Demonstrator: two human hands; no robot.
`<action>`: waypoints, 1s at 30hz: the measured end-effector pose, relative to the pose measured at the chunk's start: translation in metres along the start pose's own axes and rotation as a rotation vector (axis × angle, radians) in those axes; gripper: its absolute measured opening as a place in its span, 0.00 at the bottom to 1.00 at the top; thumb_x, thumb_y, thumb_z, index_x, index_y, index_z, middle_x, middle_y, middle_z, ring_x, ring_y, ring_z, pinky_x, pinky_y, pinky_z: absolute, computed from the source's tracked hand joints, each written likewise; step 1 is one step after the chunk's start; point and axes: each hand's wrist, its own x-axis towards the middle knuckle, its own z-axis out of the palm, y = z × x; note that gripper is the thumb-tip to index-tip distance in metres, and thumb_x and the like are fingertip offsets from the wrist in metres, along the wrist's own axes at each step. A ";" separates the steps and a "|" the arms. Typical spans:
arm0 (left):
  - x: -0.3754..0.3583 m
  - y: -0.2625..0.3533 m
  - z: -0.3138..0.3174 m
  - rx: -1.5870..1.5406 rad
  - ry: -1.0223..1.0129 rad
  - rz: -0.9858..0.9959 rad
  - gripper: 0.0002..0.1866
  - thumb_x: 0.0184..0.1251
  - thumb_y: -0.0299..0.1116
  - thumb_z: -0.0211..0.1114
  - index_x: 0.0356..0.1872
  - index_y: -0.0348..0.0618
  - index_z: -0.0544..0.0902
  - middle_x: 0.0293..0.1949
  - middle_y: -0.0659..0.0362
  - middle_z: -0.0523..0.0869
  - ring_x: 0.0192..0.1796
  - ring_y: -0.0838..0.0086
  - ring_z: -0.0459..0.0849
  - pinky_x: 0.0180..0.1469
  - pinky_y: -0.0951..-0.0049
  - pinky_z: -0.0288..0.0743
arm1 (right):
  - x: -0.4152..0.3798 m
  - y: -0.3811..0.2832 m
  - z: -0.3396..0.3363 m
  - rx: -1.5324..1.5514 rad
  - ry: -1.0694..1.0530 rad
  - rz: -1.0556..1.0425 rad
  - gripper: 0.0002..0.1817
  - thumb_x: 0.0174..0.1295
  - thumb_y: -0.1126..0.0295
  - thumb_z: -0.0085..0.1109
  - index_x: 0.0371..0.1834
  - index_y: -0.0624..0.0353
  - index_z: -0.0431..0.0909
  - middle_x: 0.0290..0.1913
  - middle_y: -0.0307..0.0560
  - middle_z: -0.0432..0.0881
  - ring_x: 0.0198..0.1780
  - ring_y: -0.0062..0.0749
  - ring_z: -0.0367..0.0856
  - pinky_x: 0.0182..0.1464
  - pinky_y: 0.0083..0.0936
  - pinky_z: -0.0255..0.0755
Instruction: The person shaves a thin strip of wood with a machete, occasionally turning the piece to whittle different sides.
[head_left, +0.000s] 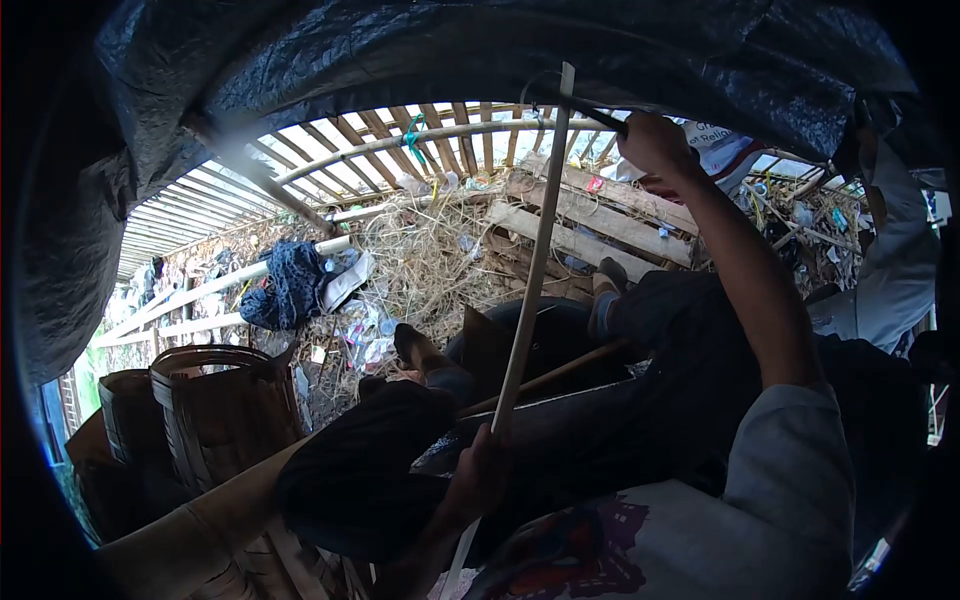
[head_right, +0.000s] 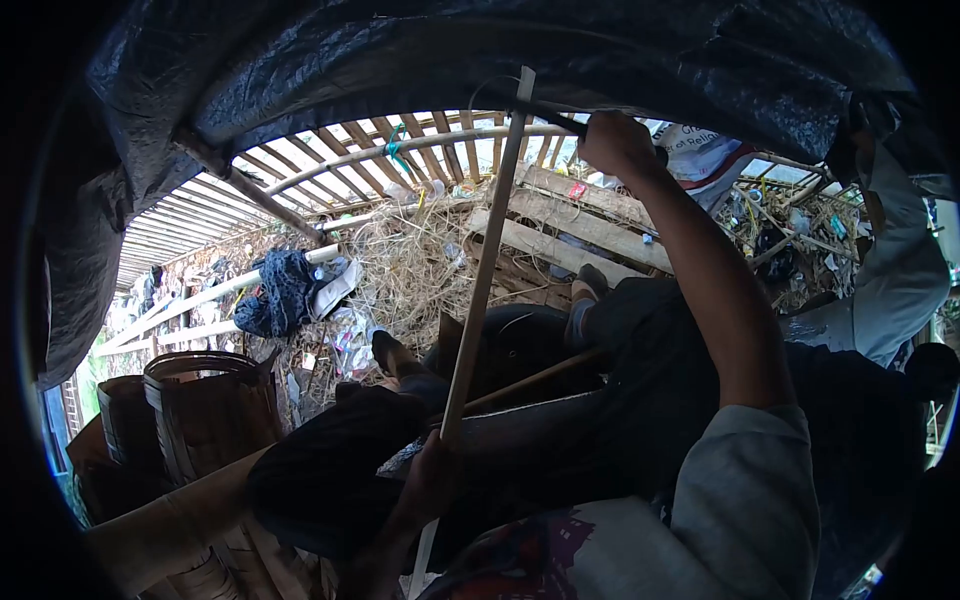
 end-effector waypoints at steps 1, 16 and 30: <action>0.000 -0.001 0.002 0.022 -0.007 0.009 0.04 0.68 0.26 0.50 0.39 0.39 0.66 0.18 0.60 0.70 0.20 0.80 0.69 0.20 0.72 0.60 | 0.007 0.010 -0.001 0.079 0.009 0.124 0.19 0.51 0.61 0.59 0.40 0.64 0.82 0.42 0.63 0.82 0.48 0.51 0.81 0.48 0.42 0.76; 0.017 0.012 0.003 -0.313 0.069 -0.004 0.14 0.76 0.39 0.44 0.48 0.39 0.71 0.21 0.71 0.65 0.22 0.89 0.62 0.24 0.85 0.56 | 0.029 0.056 0.022 0.132 0.022 0.086 0.26 0.48 0.56 0.59 0.46 0.65 0.77 0.44 0.63 0.80 0.48 0.52 0.80 0.50 0.40 0.72; 0.026 0.038 -0.013 -0.512 0.151 0.004 0.15 0.75 0.42 0.46 0.53 0.44 0.70 0.22 0.71 0.65 0.19 0.90 0.61 0.19 0.86 0.57 | -0.063 -0.060 -0.008 0.320 -0.203 -0.557 0.16 0.54 0.61 0.61 0.42 0.59 0.76 0.30 0.50 0.82 0.35 0.43 0.83 0.40 0.36 0.73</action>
